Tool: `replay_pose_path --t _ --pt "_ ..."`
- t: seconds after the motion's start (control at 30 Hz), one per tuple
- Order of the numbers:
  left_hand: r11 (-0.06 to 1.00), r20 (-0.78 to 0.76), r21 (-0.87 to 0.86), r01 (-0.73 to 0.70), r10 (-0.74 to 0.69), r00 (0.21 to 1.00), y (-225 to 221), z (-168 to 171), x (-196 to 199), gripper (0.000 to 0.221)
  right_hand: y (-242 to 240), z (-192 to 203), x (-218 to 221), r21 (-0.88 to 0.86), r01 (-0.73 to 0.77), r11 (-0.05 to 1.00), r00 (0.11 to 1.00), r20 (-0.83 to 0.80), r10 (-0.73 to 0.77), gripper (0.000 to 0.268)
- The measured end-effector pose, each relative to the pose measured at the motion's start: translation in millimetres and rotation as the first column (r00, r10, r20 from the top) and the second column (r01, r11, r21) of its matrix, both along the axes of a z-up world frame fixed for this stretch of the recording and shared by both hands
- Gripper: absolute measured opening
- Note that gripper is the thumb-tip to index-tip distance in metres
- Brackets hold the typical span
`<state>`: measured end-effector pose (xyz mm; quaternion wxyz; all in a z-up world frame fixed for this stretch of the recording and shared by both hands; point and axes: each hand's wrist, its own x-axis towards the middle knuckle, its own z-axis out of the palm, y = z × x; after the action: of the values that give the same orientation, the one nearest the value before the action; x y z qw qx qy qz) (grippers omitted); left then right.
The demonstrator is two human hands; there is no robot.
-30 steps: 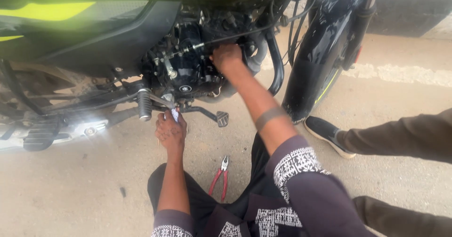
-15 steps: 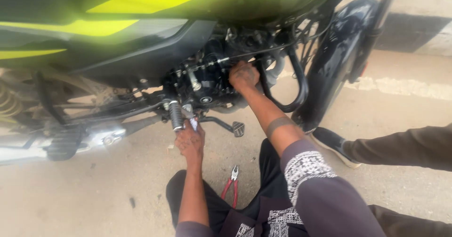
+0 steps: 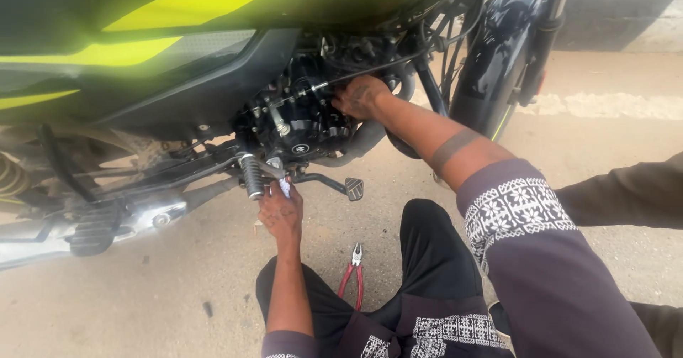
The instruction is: The person wipes components of a motorcycle engine with a cloth, adjusts internal engine parts by hand and with a screwdriver, and uses pliers on the engine area.
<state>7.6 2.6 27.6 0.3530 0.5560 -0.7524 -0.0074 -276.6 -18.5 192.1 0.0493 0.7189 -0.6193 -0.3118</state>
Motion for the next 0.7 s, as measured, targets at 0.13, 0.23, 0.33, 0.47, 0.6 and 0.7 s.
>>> replay_pose_path --t 0.13,0.23,0.33,0.47,0.6,0.7 --pt "0.998 0.011 0.060 -0.022 0.022 1.000 3.4 5.4 0.6 0.032 0.8 6.4 -15.2 0.102 -0.303 0.947 0.943 -0.114 0.314 0.049" --pt "0.997 0.011 0.079 -0.027 0.026 1.000 1.2 9.8 -2.3 0.031 -2.9 12.0 -24.6 0.088 -0.469 0.879 0.840 -0.262 0.474 0.047" --pt "0.988 0.013 0.146 -0.051 0.050 0.999 -2.0 11.4 -5.3 0.031 -0.8 13.7 -24.5 0.049 -0.447 0.893 0.871 -0.203 0.447 0.045" --pt "0.993 -0.003 0.109 -0.050 0.051 0.999 -0.4 10.2 -1.7 0.032 -9.5 3.4 -33.1 0.106 -0.422 0.900 0.879 -0.196 0.435 0.053" --pt "0.996 -0.031 0.073 -0.046 0.048 0.998 -0.5 12.4 -3.9 0.031 -9.0 -7.9 -44.8 0.236 -0.504 0.831 0.718 -0.421 0.554 0.058" --pt "0.996 -0.015 0.055 -0.065 0.066 0.998 -1.3 12.5 -5.4 0.031 -0.7 -0.2 -31.2 0.336 -0.388 0.858 0.293 -0.838 0.460 0.059"
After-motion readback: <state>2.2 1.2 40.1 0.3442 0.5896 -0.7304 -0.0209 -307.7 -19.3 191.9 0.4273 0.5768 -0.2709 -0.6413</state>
